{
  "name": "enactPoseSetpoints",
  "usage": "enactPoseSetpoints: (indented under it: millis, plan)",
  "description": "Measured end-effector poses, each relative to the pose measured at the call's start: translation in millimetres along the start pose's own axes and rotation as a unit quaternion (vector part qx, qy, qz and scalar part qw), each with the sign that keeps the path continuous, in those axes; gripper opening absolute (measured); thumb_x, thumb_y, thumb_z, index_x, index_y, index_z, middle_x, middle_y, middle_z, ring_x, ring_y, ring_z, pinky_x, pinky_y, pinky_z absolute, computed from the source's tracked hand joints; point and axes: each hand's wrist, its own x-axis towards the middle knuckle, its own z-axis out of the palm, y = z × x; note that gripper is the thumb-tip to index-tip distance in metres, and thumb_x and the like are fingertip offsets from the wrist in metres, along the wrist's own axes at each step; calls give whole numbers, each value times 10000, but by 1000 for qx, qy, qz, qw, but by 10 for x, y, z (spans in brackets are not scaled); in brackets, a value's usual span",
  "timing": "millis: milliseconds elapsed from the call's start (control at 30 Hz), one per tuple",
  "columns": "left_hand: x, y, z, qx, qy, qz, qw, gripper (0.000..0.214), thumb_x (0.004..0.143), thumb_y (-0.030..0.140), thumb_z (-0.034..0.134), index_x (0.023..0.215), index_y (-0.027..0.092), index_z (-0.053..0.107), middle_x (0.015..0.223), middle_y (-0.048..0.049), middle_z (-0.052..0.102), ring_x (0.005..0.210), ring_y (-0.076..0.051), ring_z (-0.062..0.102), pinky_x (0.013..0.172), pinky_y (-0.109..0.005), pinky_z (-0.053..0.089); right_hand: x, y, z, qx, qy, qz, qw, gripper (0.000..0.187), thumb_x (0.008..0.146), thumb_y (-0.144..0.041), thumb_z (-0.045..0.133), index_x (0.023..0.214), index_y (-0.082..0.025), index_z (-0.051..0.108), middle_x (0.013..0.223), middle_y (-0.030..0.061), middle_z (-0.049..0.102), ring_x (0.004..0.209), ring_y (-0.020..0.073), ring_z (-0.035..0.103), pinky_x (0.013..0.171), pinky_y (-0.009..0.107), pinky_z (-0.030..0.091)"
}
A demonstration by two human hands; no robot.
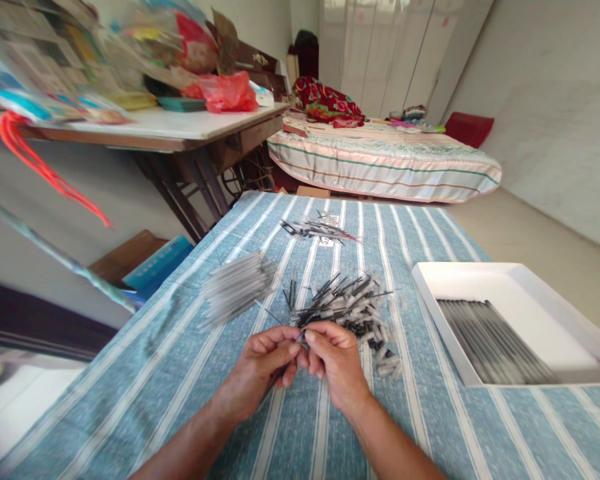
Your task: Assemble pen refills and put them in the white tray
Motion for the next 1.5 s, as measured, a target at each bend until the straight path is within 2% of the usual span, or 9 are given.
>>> enactPoseSetpoints:
  millis: [133,267,533,700,900,1033,1367,1433,1500]
  plan:
    - [-8,12,2,52,18,6,998,218,738,292,634,889,145,576,637,-16,653,392,-64,488,362,-172,271,9,-8,-58,-78,-2,-25,997,215,747,-362,641,791,-152,651,361,-61,492,305,54,347,330,167,242]
    - [0,40,7,85,4,3,996,206,733,289,625,869,145,567,638,-15,655,383,-62,483,356,-170,267,12,-63,-128,-173,-40,-67,982,190,793,-340,578,819,-163,643,409,-53,520,339,68,400,363,178,299]
    - [24,-9,27,140,6,22,990,86,743,213,571,806,155,577,608,13,623,369,-50,438,371,-176,306,34,-184,-215,-385,-79,-193,899,137,788,-232,533,715,-186,640,442,-51,470,400,83,395,436,209,313]
    - [31,-28,17,180,-1,29,983,79,739,196,549,802,151,566,599,24,596,385,-55,432,392,-183,344,53,-211,-257,-438,-106,-215,867,124,783,-234,546,690,-189,615,431,-65,410,401,78,358,428,204,288]
    - [10,6,32,213,-20,31,976,77,729,190,524,786,149,554,617,29,586,399,-59,428,391,-187,363,75,-209,-313,-401,-161,-124,893,171,820,-261,508,687,-169,562,475,-33,539,429,84,464,463,192,357]
    - [0,10,37,226,-22,27,973,71,736,191,509,789,151,535,621,31,575,417,-59,425,391,-183,368,85,-197,-332,-361,-173,-56,914,188,823,-295,504,697,-164,549,487,-25,560,396,81,452,420,184,349]
    - [-12,-29,4,217,-55,15,974,88,737,168,516,823,164,495,648,28,590,459,-64,436,404,-174,380,88,-197,-336,-427,-173,-75,884,438,856,-345,469,458,-167,429,380,-33,459,377,65,408,422,180,313]
    - [-11,-16,6,214,-51,17,975,83,738,169,516,816,164,489,644,29,594,438,-58,423,400,-176,379,91,-217,-352,-412,-169,-63,893,399,856,-377,470,520,-162,490,403,-33,479,379,67,414,417,180,319]
    - [-7,-3,10,211,-41,19,976,71,737,167,515,801,165,485,628,34,589,421,-55,415,395,-177,374,98,-238,-370,-387,-169,-45,905,269,835,-385,510,702,-159,570,459,-37,523,394,73,432,414,178,329]
